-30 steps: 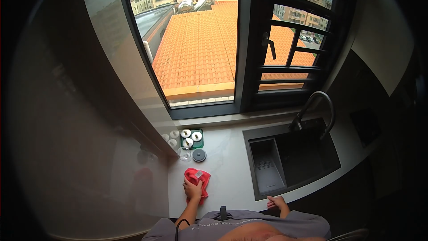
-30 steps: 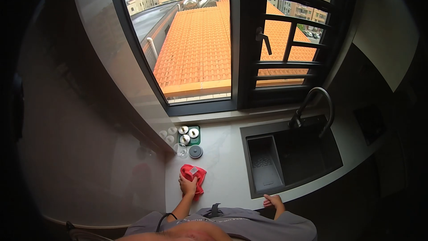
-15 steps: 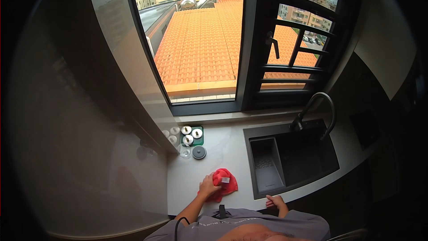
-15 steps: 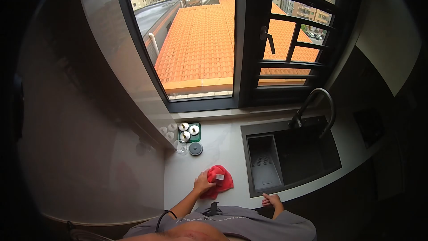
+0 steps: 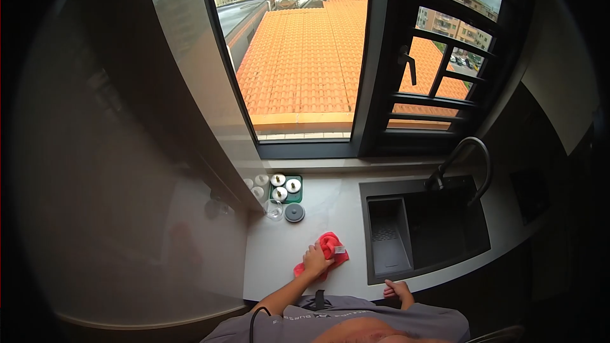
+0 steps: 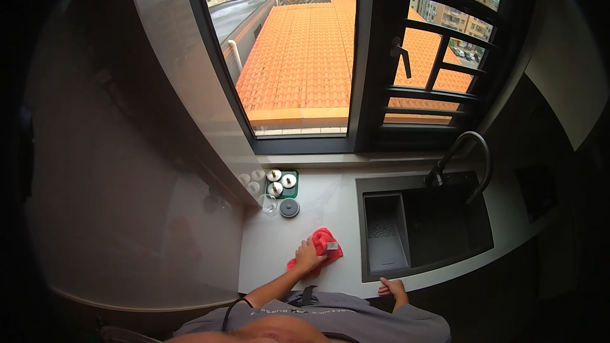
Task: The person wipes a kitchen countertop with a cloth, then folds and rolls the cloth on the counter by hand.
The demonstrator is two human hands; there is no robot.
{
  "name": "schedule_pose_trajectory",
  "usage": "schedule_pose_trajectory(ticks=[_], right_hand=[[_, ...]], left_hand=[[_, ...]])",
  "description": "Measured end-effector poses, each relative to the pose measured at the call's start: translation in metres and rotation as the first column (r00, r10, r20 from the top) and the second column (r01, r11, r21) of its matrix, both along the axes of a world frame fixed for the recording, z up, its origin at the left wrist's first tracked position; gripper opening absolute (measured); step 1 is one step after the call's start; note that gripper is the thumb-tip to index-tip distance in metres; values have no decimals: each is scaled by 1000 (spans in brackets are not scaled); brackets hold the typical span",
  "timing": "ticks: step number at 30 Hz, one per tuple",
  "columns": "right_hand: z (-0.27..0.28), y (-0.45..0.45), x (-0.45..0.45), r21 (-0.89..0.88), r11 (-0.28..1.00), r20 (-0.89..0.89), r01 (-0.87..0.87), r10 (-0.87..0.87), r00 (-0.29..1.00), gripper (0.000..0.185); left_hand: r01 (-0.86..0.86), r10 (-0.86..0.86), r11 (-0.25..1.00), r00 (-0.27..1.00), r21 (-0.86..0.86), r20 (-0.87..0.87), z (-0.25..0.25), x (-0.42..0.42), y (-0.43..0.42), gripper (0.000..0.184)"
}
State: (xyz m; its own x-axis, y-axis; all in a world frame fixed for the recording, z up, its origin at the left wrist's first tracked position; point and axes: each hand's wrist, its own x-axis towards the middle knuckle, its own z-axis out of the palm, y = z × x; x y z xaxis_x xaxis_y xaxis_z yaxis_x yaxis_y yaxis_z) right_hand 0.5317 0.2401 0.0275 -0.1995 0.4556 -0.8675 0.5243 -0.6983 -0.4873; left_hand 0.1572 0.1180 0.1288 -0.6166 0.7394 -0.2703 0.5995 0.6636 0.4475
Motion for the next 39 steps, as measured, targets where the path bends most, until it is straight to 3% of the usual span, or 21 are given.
schedule_pose_trajectory(ticks=[2,4,7,9,12,14,16,18,20,21,23,24,27,30,32,35,37,39], right_hand=[[3,0,-1,-15,1000,9,1,-1,1000,48],[9,-1,-2,-24,1000,16,5,-5,1000,47],[15,1,-4,-18,1000,19,0,0,1000,48],[11,-2,-3,-11,1000,13,13,-13,1000,47],[3,-1,-1,-3,1000,17,2,-2,1000,49],[1,-2,0,-5,1000,9,21,-20,1000,48],[-2,-1,0,4,999,-27,42,-42,999,47],[-2,0,-1,0,999,-28,33,-33,999,45],[0,1,-2,-2,1000,-27,25,-25,999,44],[3,0,-3,-7,1000,-19,24,-24,1000,44],[8,1,-6,-9,1000,-9,21,-21,1000,45],[11,1,-7,-9,1000,5,14,-14,1000,45],[13,0,-5,-1,1000,4,5,-5,1000,46],[1,2,-1,5,1000,-41,12,-11,999,47],[6,0,-2,-22,999,-14,25,-25,1000,45],[8,-1,-3,-6,1000,-9,31,-31,999,44],[5,-2,-2,2,999,-31,42,-42,999,46],[-6,0,0,12,999,-53,51,-51,997,48]], left_hand=[[322,-331,943,932,81,150,-9,28,20,93],[618,-612,783,748,66,257,-13,43,32,91],[722,-716,690,670,55,194,-14,32,21,91],[582,-552,811,794,-58,254,-6,-4,-5,94],[69,-30,991,952,-117,306,-14,-76,-67,99],[-278,301,951,929,-132,215,-11,-112,-111,100],[-550,573,816,810,-179,121,-15,-137,-145,106],[-686,689,724,723,-69,45,-27,-143,-158,105],[-706,708,705,706,-75,13,-31,-132,-138,103],[-695,699,711,715,-108,5,-6,-116,-113,103],[-525,525,851,851,-21,5,-12,-91,-71,99],[-420,420,907,904,-17,82,1,-73,-46,97],[-27,28,1000,995,-6,97,8,-22,7,95],[467,-469,883,876,41,112,-4,10,29,90],[619,-632,775,766,129,120,-7,24,22,91],[602,-641,763,751,235,158,-21,12,-9,90],[501,-523,847,846,180,105,-19,-21,-39,90],[137,-143,983,989,125,36,-19,-61,-82,95]])
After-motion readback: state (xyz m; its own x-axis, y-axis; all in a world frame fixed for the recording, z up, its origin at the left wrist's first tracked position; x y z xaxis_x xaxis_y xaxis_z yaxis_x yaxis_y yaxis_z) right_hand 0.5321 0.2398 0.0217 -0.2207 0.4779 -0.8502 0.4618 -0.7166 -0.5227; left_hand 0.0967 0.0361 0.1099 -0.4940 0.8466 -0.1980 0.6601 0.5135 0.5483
